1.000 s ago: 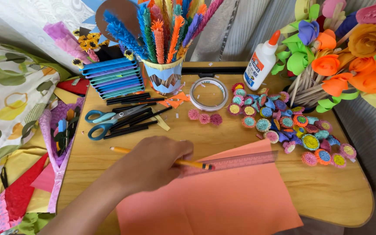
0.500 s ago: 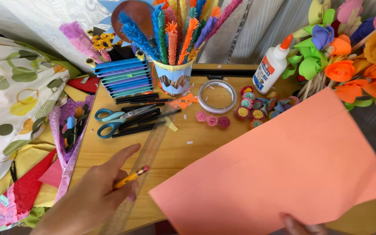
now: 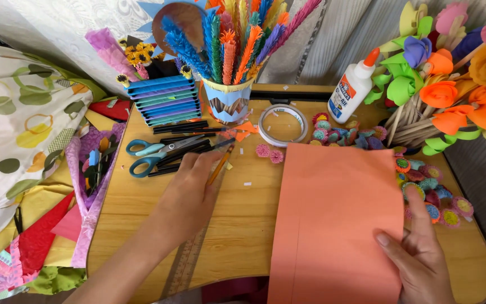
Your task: Measuring and cutting a strip of paper for a craft project using a ruler, pencil, and scissors.
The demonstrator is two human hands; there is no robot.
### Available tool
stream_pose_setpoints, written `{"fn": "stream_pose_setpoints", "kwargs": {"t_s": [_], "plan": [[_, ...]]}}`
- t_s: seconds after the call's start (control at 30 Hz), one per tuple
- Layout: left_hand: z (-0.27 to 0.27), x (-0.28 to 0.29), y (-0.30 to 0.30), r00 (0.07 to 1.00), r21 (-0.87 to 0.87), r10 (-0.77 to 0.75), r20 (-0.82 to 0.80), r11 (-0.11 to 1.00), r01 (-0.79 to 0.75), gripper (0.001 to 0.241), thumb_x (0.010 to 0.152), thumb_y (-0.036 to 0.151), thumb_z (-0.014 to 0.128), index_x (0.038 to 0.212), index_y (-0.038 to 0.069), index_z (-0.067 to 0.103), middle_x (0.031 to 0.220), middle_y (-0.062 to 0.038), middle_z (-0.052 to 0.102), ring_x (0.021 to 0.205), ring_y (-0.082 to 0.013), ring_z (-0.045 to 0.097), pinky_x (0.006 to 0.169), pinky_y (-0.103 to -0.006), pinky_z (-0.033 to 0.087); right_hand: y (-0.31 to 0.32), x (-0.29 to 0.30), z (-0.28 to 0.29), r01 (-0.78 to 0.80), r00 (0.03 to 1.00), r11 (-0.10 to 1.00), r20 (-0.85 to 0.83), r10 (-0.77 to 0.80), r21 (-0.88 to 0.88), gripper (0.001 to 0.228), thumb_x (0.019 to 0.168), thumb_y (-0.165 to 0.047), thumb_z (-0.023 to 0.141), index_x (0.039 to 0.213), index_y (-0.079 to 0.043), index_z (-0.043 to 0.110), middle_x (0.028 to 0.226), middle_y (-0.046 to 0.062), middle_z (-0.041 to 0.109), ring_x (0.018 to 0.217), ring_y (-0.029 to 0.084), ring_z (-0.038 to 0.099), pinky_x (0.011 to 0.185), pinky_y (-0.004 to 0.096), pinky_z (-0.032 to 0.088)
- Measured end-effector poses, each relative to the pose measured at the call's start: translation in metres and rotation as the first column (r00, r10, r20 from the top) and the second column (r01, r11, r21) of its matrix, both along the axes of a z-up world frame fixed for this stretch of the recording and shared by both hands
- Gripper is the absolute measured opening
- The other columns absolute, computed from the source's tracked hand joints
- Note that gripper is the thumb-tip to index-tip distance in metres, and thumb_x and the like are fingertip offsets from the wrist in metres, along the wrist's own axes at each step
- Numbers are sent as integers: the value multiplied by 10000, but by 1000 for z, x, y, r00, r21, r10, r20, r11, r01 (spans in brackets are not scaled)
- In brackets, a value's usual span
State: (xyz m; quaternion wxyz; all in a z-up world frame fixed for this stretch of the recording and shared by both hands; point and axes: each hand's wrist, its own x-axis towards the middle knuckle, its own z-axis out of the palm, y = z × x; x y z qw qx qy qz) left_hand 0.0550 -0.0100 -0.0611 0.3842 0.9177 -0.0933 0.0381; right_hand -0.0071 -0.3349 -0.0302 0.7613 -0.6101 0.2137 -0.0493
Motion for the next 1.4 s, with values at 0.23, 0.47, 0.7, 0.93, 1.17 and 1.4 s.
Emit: {"fn": "stream_pose_setpoints", "kwargs": {"t_s": [0.23,0.47,0.7,0.93,1.17,1.4], "plan": [[-9,30,-18,997,146,-23,68,989,13,400,831,61,600,1221,75,690,1195,-165,593,973,-387,690,866,-487,547,-31,5,-27,-137,988,950,-105,112,-280,498,857,107,616,1347,67,691,1367,142,725,1201,162,580,979,315,436],[31,36,37,961,599,142,239,757,-261,127,875,199,643,976,169,714,943,-81,698,980,-347,630,632,-555,585,-78,10,-59,-363,892,705,-9,452,-609,735,664,5,821,1380,-40,663,1479,55,676,1432,125,551,1227,297,349],[15,53,90,994,649,96,61,753,-112,413,846,278,679,1250,197,689,1156,-107,700,1113,-377,618,884,-551,543,-57,-5,-48,-76,922,667,202,329,-741,559,756,11,758,1311,-11,687,1349,108,721,1211,135,660,1056,277,548],[43,56,89,971,760,238,-34,636,-130,316,803,264,650,1113,254,714,1073,-113,744,1080,-406,679,793,-582,564,-72,8,-50,53,878,623,334,344,-780,422,825,30,737,1244,59,702,1256,157,741,991,145,735,977,252,568],[76,51,83,893,842,388,-228,539,-19,551,809,362,659,1350,451,597,1172,-85,771,1196,-332,694,927,-488,559,-78,42,-32,107,825,587,402,398,-802,504,784,55,780,1274,81,670,1321,211,700,900,196,761,869,237,619],[85,58,94,804,801,427,-415,591,100,663,867,282,617,1458,549,479,1374,103,692,1116,-218,751,891,-379,570,-82,76,-18,133,781,604,458,424,-786,510,824,67,775,1316,80,642,1348,221,673,971,231,741,906,283,633]]}}
